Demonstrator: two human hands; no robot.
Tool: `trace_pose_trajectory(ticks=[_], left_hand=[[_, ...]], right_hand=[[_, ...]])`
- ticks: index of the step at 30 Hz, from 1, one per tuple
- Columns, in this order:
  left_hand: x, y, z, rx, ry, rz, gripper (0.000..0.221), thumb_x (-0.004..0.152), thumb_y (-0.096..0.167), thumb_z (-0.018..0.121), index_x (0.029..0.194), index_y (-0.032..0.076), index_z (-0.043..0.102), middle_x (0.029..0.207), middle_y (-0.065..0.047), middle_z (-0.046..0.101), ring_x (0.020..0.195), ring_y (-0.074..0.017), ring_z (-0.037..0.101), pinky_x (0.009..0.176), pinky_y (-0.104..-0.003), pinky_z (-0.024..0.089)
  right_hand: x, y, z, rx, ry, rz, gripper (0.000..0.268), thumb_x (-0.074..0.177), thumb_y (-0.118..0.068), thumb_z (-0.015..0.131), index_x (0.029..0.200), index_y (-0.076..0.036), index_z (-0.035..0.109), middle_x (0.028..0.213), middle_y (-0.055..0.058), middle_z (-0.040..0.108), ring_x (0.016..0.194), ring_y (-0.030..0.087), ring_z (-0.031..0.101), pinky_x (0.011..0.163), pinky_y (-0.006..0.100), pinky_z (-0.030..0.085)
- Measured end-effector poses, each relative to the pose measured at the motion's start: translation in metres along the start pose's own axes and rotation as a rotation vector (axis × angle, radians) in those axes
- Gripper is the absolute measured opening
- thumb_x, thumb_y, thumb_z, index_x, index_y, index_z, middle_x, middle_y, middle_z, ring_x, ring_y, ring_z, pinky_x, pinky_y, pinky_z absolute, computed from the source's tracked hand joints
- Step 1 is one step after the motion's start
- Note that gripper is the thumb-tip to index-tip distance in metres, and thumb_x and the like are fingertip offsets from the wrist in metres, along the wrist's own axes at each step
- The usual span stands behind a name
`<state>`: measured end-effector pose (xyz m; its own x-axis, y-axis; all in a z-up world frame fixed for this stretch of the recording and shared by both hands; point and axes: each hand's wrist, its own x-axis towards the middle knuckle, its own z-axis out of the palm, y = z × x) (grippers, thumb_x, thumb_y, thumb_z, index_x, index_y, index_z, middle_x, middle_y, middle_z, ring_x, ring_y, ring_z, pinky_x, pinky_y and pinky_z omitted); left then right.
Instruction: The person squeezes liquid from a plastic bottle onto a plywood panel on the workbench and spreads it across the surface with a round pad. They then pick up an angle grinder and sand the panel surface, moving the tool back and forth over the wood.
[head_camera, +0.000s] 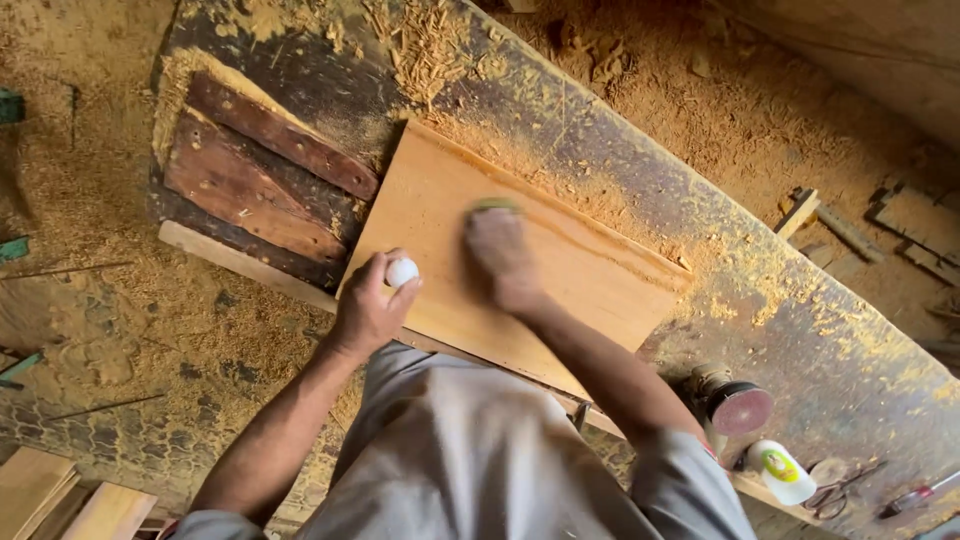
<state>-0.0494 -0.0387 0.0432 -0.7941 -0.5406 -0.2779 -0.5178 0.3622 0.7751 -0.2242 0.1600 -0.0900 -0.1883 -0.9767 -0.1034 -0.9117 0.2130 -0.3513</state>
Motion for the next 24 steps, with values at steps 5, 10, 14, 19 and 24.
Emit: trace_pose_trajectory(ticks=[5, 10, 14, 19, 24], left_hand=[[0.022, 0.022, -0.007, -0.138, 0.123, 0.052, 0.027, 0.101, 0.019, 0.074, 0.115, -0.001, 0.064, 0.104, -0.011, 0.074, 0.095, -0.0197, 0.073, 0.080, -0.032, 0.062], [0.049, 0.037, 0.012, -0.166, 0.192, 0.158, 0.025, 0.107, 0.016, 0.073, 0.122, -0.003, 0.065, 0.109, -0.013, 0.072, 0.099, -0.0199, 0.069, 0.085, -0.033, 0.057], [0.050, 0.046, 0.055, -0.175, -0.009, 0.170, 0.027, 0.107, 0.022, 0.073, 0.117, -0.002, 0.067, 0.102, -0.011, 0.073, 0.091, -0.0211, 0.072, 0.079, -0.034, 0.061], [0.042, 0.082, 0.105, 0.021, -0.120, 0.324, 0.031, 0.098, 0.020, 0.075, 0.117, -0.003, 0.069, 0.097, -0.018, 0.072, 0.084, -0.0287, 0.072, 0.073, -0.039, 0.060], [0.039, 0.142, 0.133, 0.042, -0.414, 0.422, 0.033, 0.088, 0.019, 0.079, 0.113, 0.001, 0.068, 0.095, -0.019, 0.072, 0.086, -0.0353, 0.072, 0.075, -0.043, 0.058]], right_hand=[[0.112, -0.060, -0.054, 0.414, 0.034, -0.130, 0.072, 0.094, -0.038, 0.056, 0.155, -0.003, 0.040, 0.164, 0.019, 0.032, 0.155, 0.036, 0.022, 0.129, 0.053, 0.013], [0.043, -0.006, -0.053, 0.260, 0.077, 0.097, 0.061, 0.098, -0.023, 0.050, 0.157, -0.008, 0.041, 0.167, 0.016, 0.030, 0.158, 0.033, 0.019, 0.132, 0.051, 0.010], [-0.134, 0.070, -0.032, 0.019, 0.141, 0.490, 0.076, 0.089, 0.010, 0.047, 0.161, -0.014, 0.039, 0.171, 0.010, 0.028, 0.162, 0.028, 0.016, 0.135, 0.046, 0.008], [-0.208, 0.082, -0.010, -0.194, 0.285, 0.703, 0.061, 0.104, 0.003, 0.053, 0.161, -0.010, 0.037, 0.170, 0.015, 0.028, 0.161, 0.031, 0.017, 0.134, 0.049, 0.012], [-0.192, 0.016, -0.012, 0.039, 0.275, 0.543, 0.061, 0.094, 0.005, 0.054, 0.152, -0.011, 0.046, 0.160, 0.016, 0.043, 0.150, 0.036, 0.038, 0.128, 0.054, 0.022]])
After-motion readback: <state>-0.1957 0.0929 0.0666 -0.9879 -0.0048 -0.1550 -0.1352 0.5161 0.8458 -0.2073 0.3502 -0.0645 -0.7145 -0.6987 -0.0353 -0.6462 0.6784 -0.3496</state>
